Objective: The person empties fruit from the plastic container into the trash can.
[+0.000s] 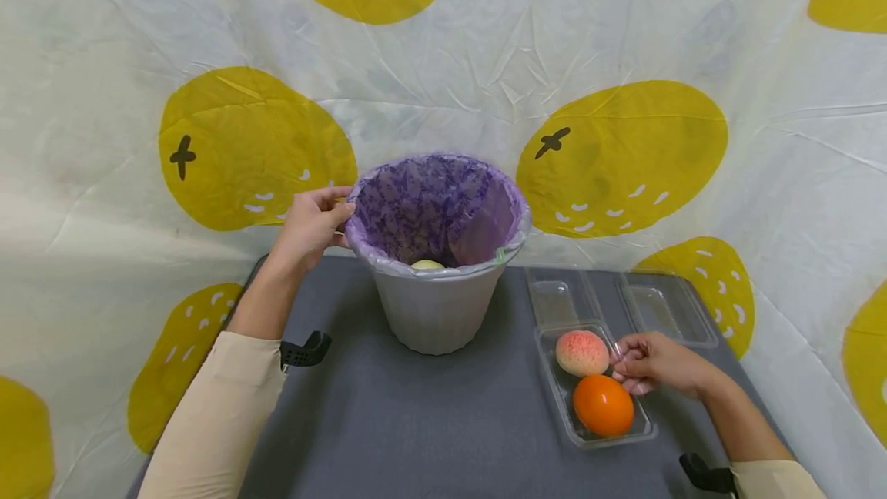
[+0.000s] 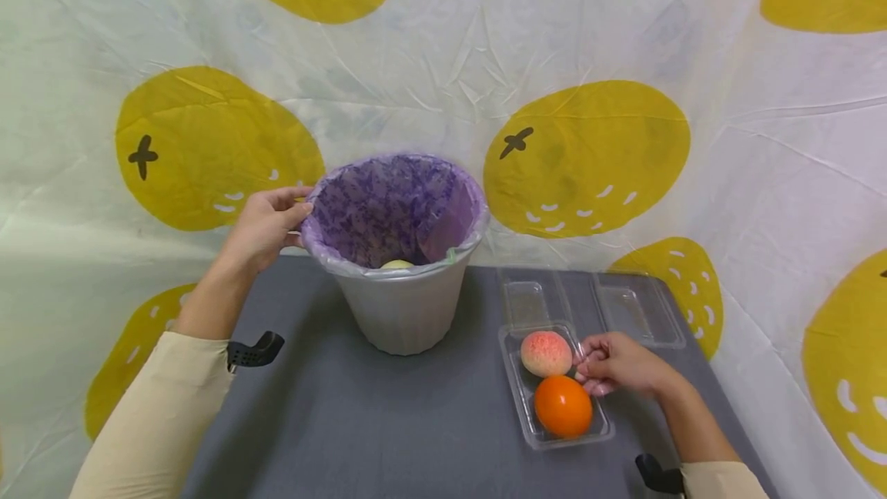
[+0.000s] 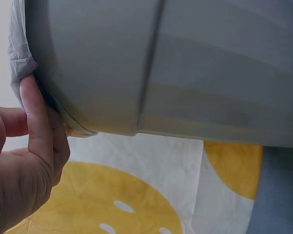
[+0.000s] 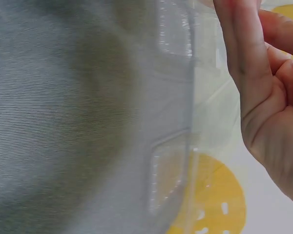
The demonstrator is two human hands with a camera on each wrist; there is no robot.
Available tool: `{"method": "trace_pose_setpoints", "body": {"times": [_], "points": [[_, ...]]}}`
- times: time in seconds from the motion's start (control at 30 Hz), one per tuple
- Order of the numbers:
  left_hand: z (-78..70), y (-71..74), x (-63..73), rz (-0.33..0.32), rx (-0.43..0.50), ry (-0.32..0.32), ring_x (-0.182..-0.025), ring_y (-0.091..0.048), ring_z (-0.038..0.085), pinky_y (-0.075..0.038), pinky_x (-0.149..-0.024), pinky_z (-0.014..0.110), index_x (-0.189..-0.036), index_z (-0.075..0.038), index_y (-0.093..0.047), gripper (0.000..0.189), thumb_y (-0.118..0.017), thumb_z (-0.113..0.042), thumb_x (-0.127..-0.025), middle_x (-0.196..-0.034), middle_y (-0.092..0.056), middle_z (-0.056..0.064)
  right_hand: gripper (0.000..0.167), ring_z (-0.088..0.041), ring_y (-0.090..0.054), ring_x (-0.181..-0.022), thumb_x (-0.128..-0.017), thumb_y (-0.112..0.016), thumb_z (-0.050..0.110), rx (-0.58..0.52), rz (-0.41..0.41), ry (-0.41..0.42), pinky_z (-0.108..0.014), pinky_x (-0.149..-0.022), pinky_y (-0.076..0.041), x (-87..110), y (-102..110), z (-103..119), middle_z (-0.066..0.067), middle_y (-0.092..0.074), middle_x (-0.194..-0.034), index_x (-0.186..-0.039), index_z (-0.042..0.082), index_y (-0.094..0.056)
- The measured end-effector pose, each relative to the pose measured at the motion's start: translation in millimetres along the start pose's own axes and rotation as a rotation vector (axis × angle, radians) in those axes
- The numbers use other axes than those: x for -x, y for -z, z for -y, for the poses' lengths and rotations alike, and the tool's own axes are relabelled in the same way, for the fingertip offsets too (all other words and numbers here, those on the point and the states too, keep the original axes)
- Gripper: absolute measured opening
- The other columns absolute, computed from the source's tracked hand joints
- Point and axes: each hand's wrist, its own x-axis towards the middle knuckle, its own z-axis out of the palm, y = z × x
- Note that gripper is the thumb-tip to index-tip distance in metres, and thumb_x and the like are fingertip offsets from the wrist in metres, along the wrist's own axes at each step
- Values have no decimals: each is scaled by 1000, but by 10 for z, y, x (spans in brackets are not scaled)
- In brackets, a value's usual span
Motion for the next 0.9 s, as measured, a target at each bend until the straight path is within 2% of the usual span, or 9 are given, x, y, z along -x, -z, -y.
{"method": "trace_pose_setpoints", "body": {"times": [0.37,0.57,0.9], "points": [[-2,-3,2,0,1,6,-72,-68,11,-61,-62,24,-154,-3,-47,48,-55,-14,-108,-107,-57,9,27,-13,-71,-74,-104,-60,6,106,-8,104,-34,-69,-65,32,204,324,-7,-71,-90,-113,-19,-56],[25,-1,0,-9,6,6,-72,-67,11,-61,-62,24,-154,-3,-47,48,-54,-14,-108,-106,-57,8,27,-13,-71,-73,-103,-62,7,172,-39,103,-34,-70,-65,31,325,542,-6,-72,-88,-112,-18,-56],[27,-1,-17,-12,4,-6,-71,-68,12,-62,-63,25,-152,-3,-50,46,-56,-14,-108,-105,-58,8,26,-13,-71,-71,-102,-64,7,208,-110,79,-33,-69,-65,-16,524,746,-2,-72,-86,-110,-16,-58]]}}
